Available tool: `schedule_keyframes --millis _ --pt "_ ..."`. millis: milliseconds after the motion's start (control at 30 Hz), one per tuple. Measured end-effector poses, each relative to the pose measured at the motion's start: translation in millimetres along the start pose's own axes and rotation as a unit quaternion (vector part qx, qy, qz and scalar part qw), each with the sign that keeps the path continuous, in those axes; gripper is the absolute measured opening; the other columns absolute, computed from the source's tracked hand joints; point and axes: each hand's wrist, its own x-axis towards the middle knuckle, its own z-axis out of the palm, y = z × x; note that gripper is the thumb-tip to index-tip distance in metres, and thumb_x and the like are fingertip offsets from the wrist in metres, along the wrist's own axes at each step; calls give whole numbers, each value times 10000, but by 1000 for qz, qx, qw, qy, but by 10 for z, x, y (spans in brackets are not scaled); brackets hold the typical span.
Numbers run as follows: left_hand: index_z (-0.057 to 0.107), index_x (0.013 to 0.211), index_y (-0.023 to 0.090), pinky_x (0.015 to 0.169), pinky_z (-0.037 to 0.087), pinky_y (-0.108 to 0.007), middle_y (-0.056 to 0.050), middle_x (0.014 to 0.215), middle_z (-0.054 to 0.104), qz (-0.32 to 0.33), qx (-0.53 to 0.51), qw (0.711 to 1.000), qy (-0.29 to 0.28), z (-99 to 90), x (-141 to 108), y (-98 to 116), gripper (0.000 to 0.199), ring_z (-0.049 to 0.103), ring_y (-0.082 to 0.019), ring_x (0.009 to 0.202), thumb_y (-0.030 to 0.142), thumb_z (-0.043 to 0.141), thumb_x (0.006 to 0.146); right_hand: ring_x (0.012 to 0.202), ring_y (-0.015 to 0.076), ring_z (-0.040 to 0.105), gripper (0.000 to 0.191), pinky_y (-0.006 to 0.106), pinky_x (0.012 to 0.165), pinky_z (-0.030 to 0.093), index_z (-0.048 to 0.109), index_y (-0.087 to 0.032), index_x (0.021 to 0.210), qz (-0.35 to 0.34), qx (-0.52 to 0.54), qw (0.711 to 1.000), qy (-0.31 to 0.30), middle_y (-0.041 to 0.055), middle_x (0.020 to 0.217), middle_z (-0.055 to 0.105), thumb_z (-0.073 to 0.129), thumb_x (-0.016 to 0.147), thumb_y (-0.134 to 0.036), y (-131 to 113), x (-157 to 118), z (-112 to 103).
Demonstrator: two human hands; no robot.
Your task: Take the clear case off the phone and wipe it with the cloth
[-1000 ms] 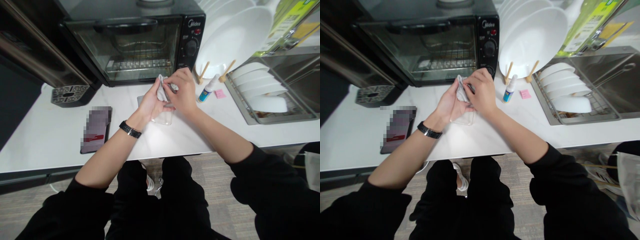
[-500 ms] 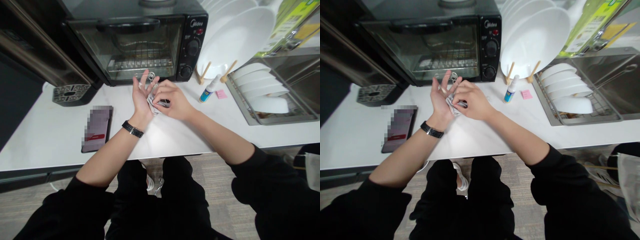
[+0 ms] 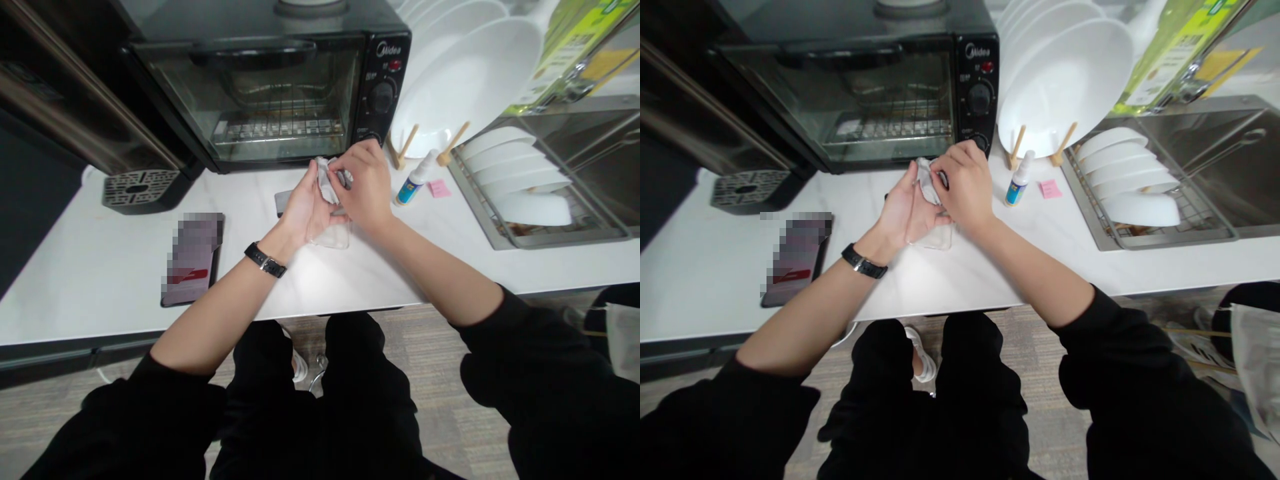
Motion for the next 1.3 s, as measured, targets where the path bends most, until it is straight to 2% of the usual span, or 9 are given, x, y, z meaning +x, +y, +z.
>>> schedule_keyframes --millis 167,267,367,500,700,800,900,1133,1300 --pt "686 1025 233 800 644 -403 -63 899 757 -40 5 999 19 9 -29 18 487 772 -274 899 586 370 1137 1145 346 619 195 624 1052 541 765 -287 948 -17 78 997 -2 87 967 700 638 1060 -384 32 -1 32" --pt "661 957 212 815 652 -378 -61 853 733 -20 -19 999 24 17 -14 18 527 775 -258 910 571 328 1151 1082 311 624 200 563 993 557 779 -292 959 -50 103 993 -11 70 953 722 663 1052 -426 -4 6 43" --pt "661 997 204 884 649 -341 -45 825 699 46 -59 996 43 3 5 39 547 781 -234 977 546 270 1168 1047 275 638 209 497 959 550 792 -288 945 -110 138 984 -39 49 947 760 673 1056 -419 -93 7 34" --pt "661 1225 234 909 635 -313 -44 936 711 144 -62 984 85 -64 -6 139 552 775 -206 995 578 233 1166 1039 244 642 163 452 977 530 791 -267 917 -161 169 967 -106 22 949 779 688 1030 -325 -207 -11 18" --pt "647 1440 400 887 614 -264 -74 1169 766 236 -76 958 148 -154 -22 253 564 757 -246 1196 725 355 1084 1030 256 622 170 460 971 517 756 -240 842 -123 116 975 -143 25 902 742 652 976 -228 -210 -45 39" --pt "659 1443 412 898 616 -283 -78 1196 772 224 -56 964 134 -144 -2 240 557 741 -268 1248 723 374 1079 1030 277 619 171 484 958 521 749 -243 828 -93 72 985 -127 38 879 732 649 963 -211 -176 -52 60" --pt "672 1422 321 944 619 -326 -87 1150 762 194 -27 976 98 -95 30 187 585 753 -280 1205 704 374 1095 1032 297 621 141 503 939 530 746 -260 833 -77 36 992 -95 47 891 739 681 953 -226 -137 -41 57" --pt "704 1311 276 879 648 -419 -82 1057 783 24 1 1000 7 21 5 43 543 768 -313 1121 631 333 1134 1098 324 613 192 558 988 566 751 -271 906 -22 3 1000 5 84 940 706 631 1045 -329 -77 23 -49" --pt "704 1116 258 796 650 -390 -60 932 764 -7 39 999 5 17 -16 -10 515 780 -292 986 623 341 1135 1195 356 594 268 621 1107 521 775 -284 996 -1 66 997 -29 110 1022 701 574 1081 -439 -39 30 -38"
